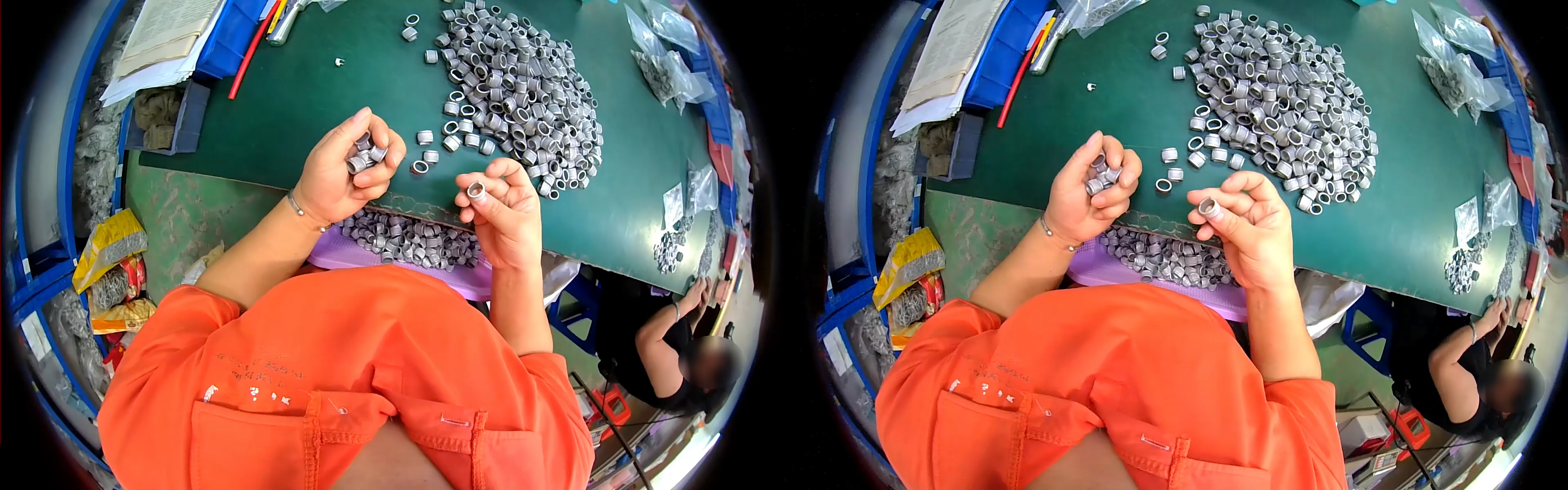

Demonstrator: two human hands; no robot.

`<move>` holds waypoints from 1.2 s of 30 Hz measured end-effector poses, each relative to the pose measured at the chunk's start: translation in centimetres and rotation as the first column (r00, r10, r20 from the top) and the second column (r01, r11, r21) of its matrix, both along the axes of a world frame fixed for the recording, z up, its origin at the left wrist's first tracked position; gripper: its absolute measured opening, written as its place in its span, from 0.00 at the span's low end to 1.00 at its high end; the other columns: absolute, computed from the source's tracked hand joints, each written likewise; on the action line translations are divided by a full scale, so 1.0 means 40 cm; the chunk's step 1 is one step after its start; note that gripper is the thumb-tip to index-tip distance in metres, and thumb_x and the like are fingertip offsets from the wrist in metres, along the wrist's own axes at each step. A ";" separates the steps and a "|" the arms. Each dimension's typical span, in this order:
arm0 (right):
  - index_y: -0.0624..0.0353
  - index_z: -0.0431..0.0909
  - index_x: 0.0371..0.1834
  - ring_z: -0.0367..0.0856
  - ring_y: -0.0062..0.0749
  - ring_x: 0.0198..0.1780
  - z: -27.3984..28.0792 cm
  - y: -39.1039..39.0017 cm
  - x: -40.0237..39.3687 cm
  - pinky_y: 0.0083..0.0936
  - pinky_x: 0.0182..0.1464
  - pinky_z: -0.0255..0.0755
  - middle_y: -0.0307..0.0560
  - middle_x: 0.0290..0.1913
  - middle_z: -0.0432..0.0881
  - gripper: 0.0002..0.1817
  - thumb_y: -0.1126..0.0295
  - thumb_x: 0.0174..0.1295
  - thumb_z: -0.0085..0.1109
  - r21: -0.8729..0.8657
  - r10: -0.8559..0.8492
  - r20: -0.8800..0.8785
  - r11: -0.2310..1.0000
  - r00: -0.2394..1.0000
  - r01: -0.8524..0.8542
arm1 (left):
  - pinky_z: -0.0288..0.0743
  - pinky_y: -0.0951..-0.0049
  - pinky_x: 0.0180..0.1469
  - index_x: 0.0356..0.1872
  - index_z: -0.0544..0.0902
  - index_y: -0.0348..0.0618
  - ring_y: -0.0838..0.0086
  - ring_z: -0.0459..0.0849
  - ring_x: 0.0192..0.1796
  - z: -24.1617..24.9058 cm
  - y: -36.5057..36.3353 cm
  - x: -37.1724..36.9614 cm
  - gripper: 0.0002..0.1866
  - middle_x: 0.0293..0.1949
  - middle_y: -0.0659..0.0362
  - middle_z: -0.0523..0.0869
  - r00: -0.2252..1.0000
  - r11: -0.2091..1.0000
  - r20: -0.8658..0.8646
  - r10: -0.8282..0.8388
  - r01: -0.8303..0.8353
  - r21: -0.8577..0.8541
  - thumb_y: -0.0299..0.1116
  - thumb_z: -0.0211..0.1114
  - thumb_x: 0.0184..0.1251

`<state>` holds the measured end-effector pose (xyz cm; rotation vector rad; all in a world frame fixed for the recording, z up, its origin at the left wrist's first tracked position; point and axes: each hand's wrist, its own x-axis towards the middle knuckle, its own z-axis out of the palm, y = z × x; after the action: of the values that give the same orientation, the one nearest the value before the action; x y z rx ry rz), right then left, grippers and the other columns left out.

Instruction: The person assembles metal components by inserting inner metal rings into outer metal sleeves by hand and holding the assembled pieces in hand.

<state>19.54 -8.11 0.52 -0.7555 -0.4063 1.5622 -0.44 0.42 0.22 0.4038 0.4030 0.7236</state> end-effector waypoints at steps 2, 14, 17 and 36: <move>0.63 0.68 0.42 0.82 0.35 0.35 0.003 0.001 0.001 0.22 0.34 0.77 0.60 0.39 0.80 0.13 0.85 0.55 0.54 -0.006 -0.001 -0.007 1.000 1.000 0.001 | 0.50 0.89 0.13 0.30 0.70 0.43 0.88 0.57 0.15 0.000 0.000 0.000 0.18 0.29 0.56 0.72 1.000 1.000 0.002 -0.001 0.001 -0.001 0.43 0.37 0.73; 0.64 0.77 0.32 0.76 0.39 0.33 0.029 0.055 -0.029 0.25 0.36 0.69 0.49 0.31 0.76 0.08 0.83 0.47 0.58 0.390 -0.376 0.919 0.911 0.121 -0.131 | 0.51 0.89 0.13 0.30 0.70 0.44 0.87 0.57 0.15 0.002 -0.001 0.001 0.18 0.29 0.55 0.72 1.000 1.000 -0.014 -0.009 0.009 -0.012 0.44 0.36 0.73; 0.63 0.76 0.34 0.73 0.41 0.34 0.007 0.084 -0.044 0.30 0.37 0.68 0.48 0.31 0.74 0.10 0.79 0.47 0.61 0.422 -0.453 0.870 0.888 -0.194 -0.181 | 0.51 0.89 0.13 0.30 0.70 0.44 0.87 0.57 0.15 0.003 0.000 0.000 0.18 0.29 0.55 0.72 1.000 1.000 -0.007 -0.001 0.001 -0.023 0.44 0.36 0.73; 0.66 0.73 0.36 0.80 0.28 0.32 0.000 0.027 0.006 0.23 0.35 0.79 0.50 0.35 0.77 0.06 0.82 0.56 0.54 0.002 0.093 -0.074 0.996 0.993 -0.093 | 0.51 0.89 0.13 0.30 0.70 0.44 0.87 0.56 0.15 0.003 -0.002 0.001 0.18 0.29 0.55 0.72 1.000 1.000 -0.018 0.003 -0.004 -0.013 0.44 0.36 0.72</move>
<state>19.79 -7.04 0.52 -0.6854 -0.3903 1.6726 -0.39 0.34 0.34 0.3975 0.4256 0.7206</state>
